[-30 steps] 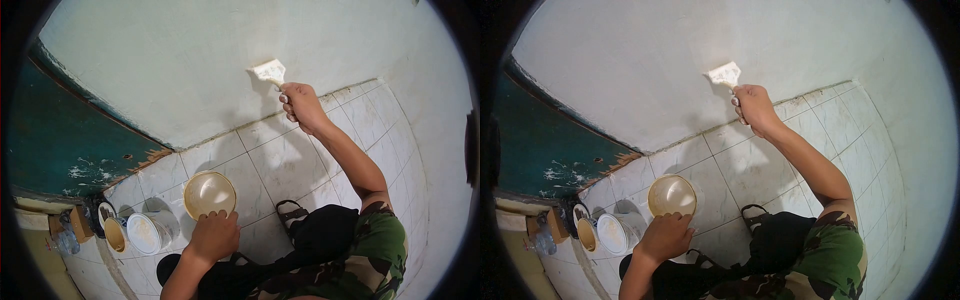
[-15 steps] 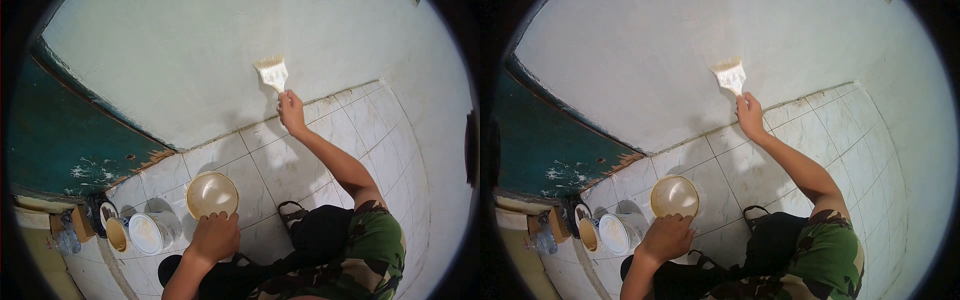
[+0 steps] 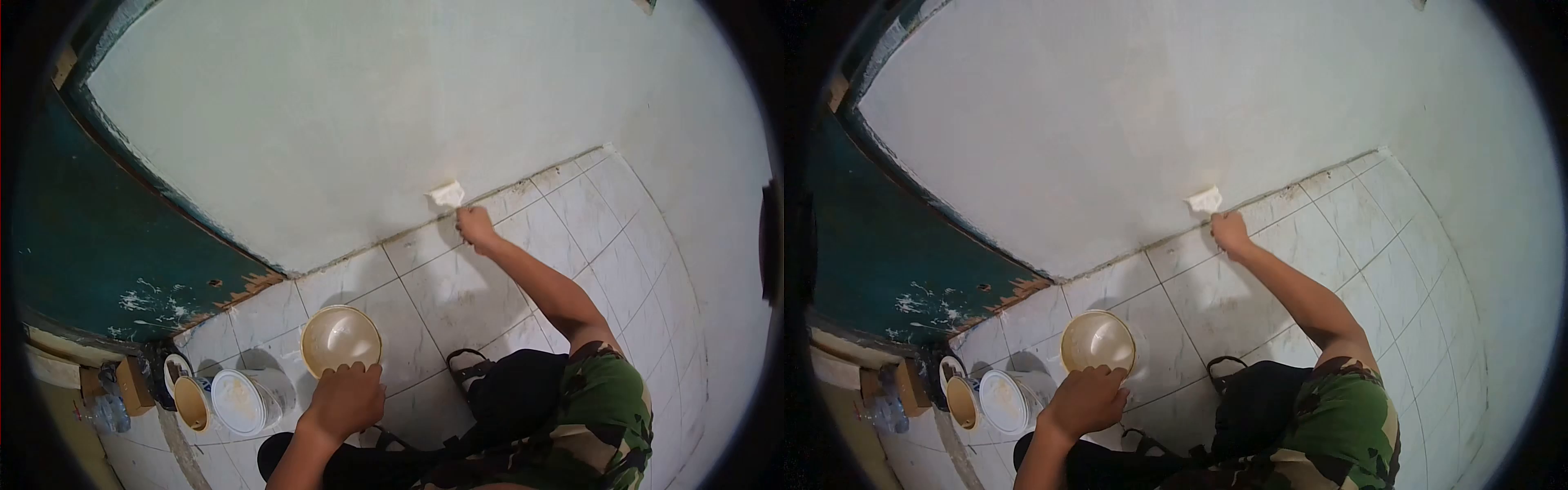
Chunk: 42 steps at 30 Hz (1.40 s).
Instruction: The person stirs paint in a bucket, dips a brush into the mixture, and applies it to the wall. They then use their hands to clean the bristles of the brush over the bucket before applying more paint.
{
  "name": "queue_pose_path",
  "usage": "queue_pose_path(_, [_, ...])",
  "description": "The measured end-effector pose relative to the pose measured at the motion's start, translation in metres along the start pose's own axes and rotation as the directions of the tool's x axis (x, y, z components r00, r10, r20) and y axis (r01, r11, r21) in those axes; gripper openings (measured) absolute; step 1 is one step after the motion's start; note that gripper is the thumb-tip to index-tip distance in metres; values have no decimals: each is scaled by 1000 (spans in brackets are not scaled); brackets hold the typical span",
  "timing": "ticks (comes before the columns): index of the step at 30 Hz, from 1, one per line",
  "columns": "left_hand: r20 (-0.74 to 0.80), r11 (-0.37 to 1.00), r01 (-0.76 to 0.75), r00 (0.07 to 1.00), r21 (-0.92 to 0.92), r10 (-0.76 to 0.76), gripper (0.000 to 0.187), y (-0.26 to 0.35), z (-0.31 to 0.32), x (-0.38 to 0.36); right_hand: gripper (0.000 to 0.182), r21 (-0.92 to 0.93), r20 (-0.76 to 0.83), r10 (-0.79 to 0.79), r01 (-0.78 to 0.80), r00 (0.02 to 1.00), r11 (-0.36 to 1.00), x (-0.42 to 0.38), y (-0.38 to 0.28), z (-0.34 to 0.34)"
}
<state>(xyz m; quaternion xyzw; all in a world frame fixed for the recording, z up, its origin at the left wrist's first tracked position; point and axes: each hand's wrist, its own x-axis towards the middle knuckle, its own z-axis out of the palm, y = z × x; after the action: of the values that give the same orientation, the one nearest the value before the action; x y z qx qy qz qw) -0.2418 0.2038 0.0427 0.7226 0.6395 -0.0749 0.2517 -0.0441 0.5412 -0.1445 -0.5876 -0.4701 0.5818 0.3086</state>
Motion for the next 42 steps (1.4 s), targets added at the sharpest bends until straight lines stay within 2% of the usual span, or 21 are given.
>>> queue_pose_path(2, [14,1000,13,1000,-6,-12,25,2,0,1,28,-20,21,-109,110,994,994,-5,-55,-16])
queue_pose_path(5, [43,1000,20,999,-21,-19,27,3,-1,0,28,27,70,-169,167,983,986,-43,-133,-37])
queue_pose_path(8, [59,999,11,998,-40,-9,28,7,-5,3,29,20,100,-221,220,970,975,-75,-183,-51])
queue_pose_path(12, [70,998,10,998,-57,-6,29,10,-3,7,34,73,58,-511,507,858,859,-112,-239,-56])
queue_pose_path(13, [73,998,8,997,-55,-4,29,11,-2,8,34,74,55,-509,505,859,860,-119,-252,-57])
queue_pose_path(15, [86,999,12,996,-53,-7,29,12,-3,9,34,235,79,-628,598,774,766,-122,-273,-56])
queue_pose_path(17, [92,999,12,996,-30,-10,30,12,-5,8,33,271,85,-651,611,755,744,-109,-281,-49])
queue_pose_path(19, [97,1000,14,995,-8,-13,31,11,-5,7,33,307,91,-672,621,735,721,-97,-274,-35])
queue_pose_path(21, [97,999,29,995,-33,-26,31,10,-5,7,33,224,-18,-688,674,725,704,-69,-247,-16])
queue_pose_path(24, [94,999,35,995,-31,-32,30,7,-5,6,37,158,-48,-726,723,686,672,-22,-192,-2])
queue_pose_path(31, [99,997,33,995,-76,-25,30,1,-2,9,39,185,-24,-679,671,734,718,9,-114,2])
queue_pose_path(34, [102,997,35,994,-75,-27,29,0,-2,7,40,116,-11,-649,646,761,755,16,-90,-4])
queue_pose_path(36, [37,999,9,999,-54,-7,28,0,-1,5,40,75,7,-602,600,798,796,14,-72,-8])
queue_pose_path(40, [39,999,15,999,-49,-13,28,4,-3,3,40,58,49,-502,500,863,864,0,-40,-13])
queue_pose_path(42, [36,999,14,999,-39,-13,28,5,-4,3,39,136,107,-315,300,943,944,-9,-26,-16])
